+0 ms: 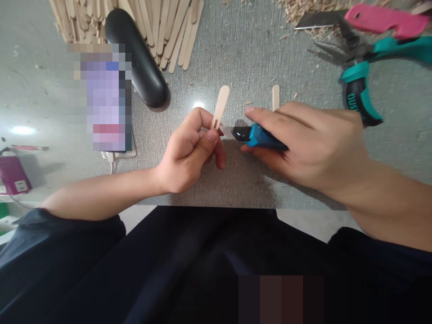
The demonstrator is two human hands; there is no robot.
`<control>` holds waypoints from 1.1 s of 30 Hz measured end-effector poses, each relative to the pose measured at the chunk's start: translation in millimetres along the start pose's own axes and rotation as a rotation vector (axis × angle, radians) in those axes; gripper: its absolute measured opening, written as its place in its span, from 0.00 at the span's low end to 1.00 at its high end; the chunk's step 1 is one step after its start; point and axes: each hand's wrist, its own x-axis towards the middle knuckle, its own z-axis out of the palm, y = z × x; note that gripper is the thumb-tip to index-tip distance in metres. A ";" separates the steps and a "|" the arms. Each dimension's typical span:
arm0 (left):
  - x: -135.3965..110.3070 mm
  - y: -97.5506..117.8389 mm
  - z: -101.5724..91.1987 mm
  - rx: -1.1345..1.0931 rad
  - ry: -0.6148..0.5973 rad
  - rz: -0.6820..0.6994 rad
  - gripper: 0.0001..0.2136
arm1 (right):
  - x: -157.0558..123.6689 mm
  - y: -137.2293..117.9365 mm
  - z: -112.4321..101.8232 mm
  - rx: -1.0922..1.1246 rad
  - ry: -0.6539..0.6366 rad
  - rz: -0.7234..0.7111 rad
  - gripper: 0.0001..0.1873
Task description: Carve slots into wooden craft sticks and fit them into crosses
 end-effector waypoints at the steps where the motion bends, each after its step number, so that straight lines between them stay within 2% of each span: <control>1: -0.1 0.3 -0.2 -0.002 0.001 -0.014 0.24 | -0.1 0.2 0.0 0.005 -0.006 -0.001 0.30; 5: -0.3 -0.5 -0.6 0.011 -0.020 -0.002 0.23 | -0.7 1.6 -1.9 -0.003 -0.049 0.009 0.31; 10: 1.0 1.6 2.7 -0.117 0.002 -0.021 0.19 | 1.2 1.1 -7.4 -0.074 -0.231 0.067 0.35; 13: 2.1 5.9 4.3 -0.178 0.013 -0.058 0.19 | 2.6 0.1 -9.3 -0.063 -0.284 0.087 0.35; 19: 6.7 15.5 2.3 -0.324 0.021 -0.127 0.21 | 0.7 2.7 -7.1 -0.026 -0.275 0.056 0.35; 27: 11.2 21.8 -4.4 -0.439 -0.053 -0.232 0.23 | 1.2 7.6 -6.1 0.101 -0.316 0.066 0.37; 33: 11.6 25.3 -6.0 -0.522 -0.181 -0.275 0.25 | 0.0 5.5 -4.7 0.033 -0.265 -0.014 0.28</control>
